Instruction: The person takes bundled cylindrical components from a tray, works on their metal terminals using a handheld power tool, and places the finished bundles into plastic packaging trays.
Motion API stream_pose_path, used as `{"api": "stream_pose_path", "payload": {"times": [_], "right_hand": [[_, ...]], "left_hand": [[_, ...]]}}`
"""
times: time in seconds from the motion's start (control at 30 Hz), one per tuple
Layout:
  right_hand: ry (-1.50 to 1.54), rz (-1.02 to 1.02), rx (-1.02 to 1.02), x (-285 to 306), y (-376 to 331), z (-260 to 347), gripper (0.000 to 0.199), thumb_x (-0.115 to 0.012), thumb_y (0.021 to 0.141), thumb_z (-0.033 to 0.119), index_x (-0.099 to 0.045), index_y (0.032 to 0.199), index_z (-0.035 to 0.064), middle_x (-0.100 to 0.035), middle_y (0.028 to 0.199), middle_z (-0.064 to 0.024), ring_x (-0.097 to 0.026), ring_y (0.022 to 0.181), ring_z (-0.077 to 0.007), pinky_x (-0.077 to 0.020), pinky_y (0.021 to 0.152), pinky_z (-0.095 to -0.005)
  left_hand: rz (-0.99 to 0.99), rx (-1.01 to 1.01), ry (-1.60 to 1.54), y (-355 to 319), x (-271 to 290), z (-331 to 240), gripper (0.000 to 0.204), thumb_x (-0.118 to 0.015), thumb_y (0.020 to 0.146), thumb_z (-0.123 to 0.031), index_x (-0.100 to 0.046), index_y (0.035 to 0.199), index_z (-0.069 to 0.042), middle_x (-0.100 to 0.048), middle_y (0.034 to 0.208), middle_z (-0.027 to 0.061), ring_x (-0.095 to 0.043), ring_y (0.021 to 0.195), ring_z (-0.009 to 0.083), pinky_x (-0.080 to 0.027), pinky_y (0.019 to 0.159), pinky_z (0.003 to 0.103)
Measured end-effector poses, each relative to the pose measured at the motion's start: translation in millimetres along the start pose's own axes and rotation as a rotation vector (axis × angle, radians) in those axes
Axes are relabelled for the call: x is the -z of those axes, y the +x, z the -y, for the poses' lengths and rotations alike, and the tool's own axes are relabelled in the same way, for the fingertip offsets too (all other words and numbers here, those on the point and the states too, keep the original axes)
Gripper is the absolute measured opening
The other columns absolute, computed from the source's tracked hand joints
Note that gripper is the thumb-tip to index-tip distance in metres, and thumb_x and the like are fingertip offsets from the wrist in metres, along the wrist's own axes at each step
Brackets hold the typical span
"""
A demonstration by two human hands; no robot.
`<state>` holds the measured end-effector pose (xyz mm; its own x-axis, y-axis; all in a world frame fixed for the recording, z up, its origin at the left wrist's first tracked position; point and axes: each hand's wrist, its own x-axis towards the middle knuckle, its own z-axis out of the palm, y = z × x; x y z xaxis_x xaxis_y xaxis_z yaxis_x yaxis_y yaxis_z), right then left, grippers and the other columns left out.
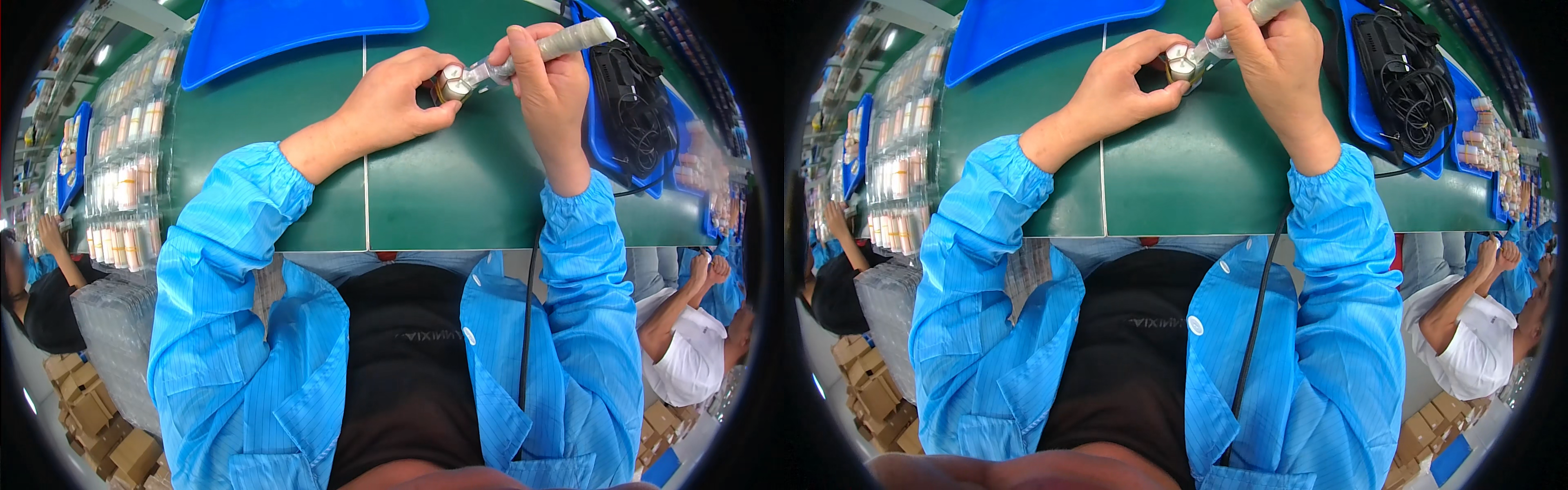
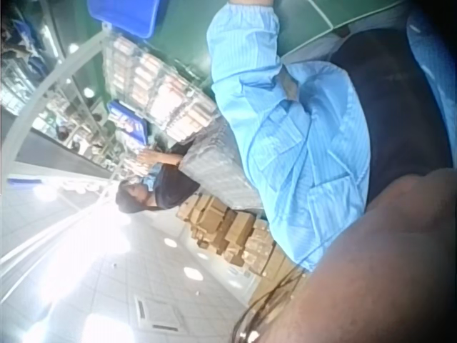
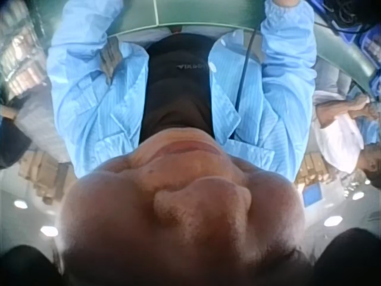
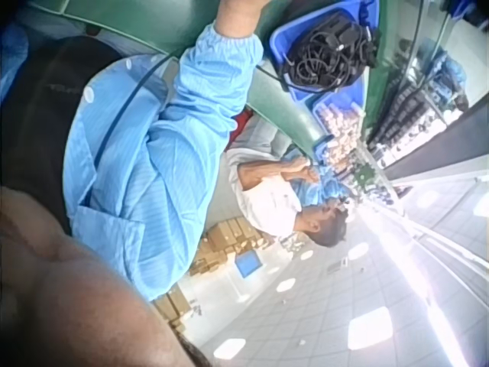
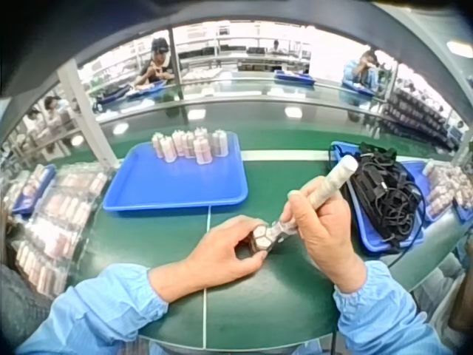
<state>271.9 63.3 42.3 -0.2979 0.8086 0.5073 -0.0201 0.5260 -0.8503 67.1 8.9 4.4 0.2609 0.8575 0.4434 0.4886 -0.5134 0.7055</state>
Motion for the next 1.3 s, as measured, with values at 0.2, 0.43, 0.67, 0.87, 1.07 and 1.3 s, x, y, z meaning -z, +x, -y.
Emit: {"api": "stream_pose_path", "payload": {"times": [0.2, 0.43, 0.67, 0.87, 1.07, 1.3], "right_hand": [[-0.030, -0.019, 0.018, -1, -1, 3, 0.014, -0.061, 0.105, 0.017, -0.057, 0.099, 0.0054, -0.069, 0.084, -0.0043, -0.049, 0.061, -0.0042, -0.0416, 0.056, -0.0199], [-0.044, -0.027, -0.022, -6, -2, 0, 0.014, -0.059, 0.106, 0.017, -0.058, 0.099, 0.0050, -0.069, 0.083, -0.0048, -0.048, 0.061, -0.0036, -0.0418, 0.056, -0.0203], [0.029, -0.111, 0.052, 16, 7, -2, 0.020, -0.055, 0.108, 0.022, -0.060, 0.099, 0.0045, -0.070, 0.087, -0.0068, -0.046, 0.061, -0.0031, -0.0383, 0.055, -0.0197], [0.109, -0.059, 0.037, 11, 6, -4, 0.020, -0.054, 0.109, 0.022, -0.060, 0.101, 0.0046, -0.071, 0.089, -0.0082, -0.048, 0.062, -0.0036, -0.0394, 0.056, -0.0199], [0.096, 0.000, 0.051, 10, 7, -6, 0.020, -0.053, 0.109, 0.022, -0.060, 0.101, 0.0047, -0.071, 0.090, -0.0076, -0.050, 0.063, -0.0038, -0.0406, 0.057, -0.0200], [0.088, 0.009, -0.006, 7, 5, -4, 0.019, -0.055, 0.108, 0.022, -0.059, 0.100, 0.0050, -0.071, 0.089, -0.0062, -0.049, 0.062, -0.0031, -0.0398, 0.056, -0.0188]], "left_hand": [[0.021, 0.038, -0.021, 1, 2, -2, 0.041, -0.076, 0.082, -0.013, -0.067, 0.121, -0.005, -0.068, 0.108, 0.0073, -0.068, 0.090, 0.0181, -0.056, 0.083, 0.030], [-0.016, 0.010, -0.073, 2, -2, 0, 0.039, -0.077, 0.080, -0.017, -0.068, 0.117, -0.006, -0.065, 0.097, 0.0094, -0.065, 0.090, 0.0228, -0.055, 0.080, 0.034], [0.052, 0.044, -0.063, 2, 2, -3, 0.048, -0.077, 0.084, -0.014, -0.064, 0.129, -0.008, -0.064, 0.116, 0.0088, -0.064, 0.100, 0.0201, -0.054, 0.089, 0.032], [-0.015, 0.056, -0.172, -1, 0, 2, 0.058, -0.083, 0.083, -0.020, -0.059, 0.135, -0.006, -0.066, 0.123, 0.0083, -0.064, 0.105, 0.0175, -0.053, 0.094, 0.031], [0.019, 0.164, -0.045, 1, 0, -4, 0.054, -0.080, 0.085, -0.020, -0.060, 0.133, -0.004, -0.068, 0.116, 0.0099, -0.067, 0.101, 0.0187, -0.055, 0.092, 0.032], [0.019, 0.113, -0.011, 1, 0, -5, 0.051, -0.079, 0.084, -0.018, -0.063, 0.130, -0.003, -0.069, 0.116, 0.0107, -0.069, 0.100, 0.0212, -0.056, 0.091, 0.032]]}}
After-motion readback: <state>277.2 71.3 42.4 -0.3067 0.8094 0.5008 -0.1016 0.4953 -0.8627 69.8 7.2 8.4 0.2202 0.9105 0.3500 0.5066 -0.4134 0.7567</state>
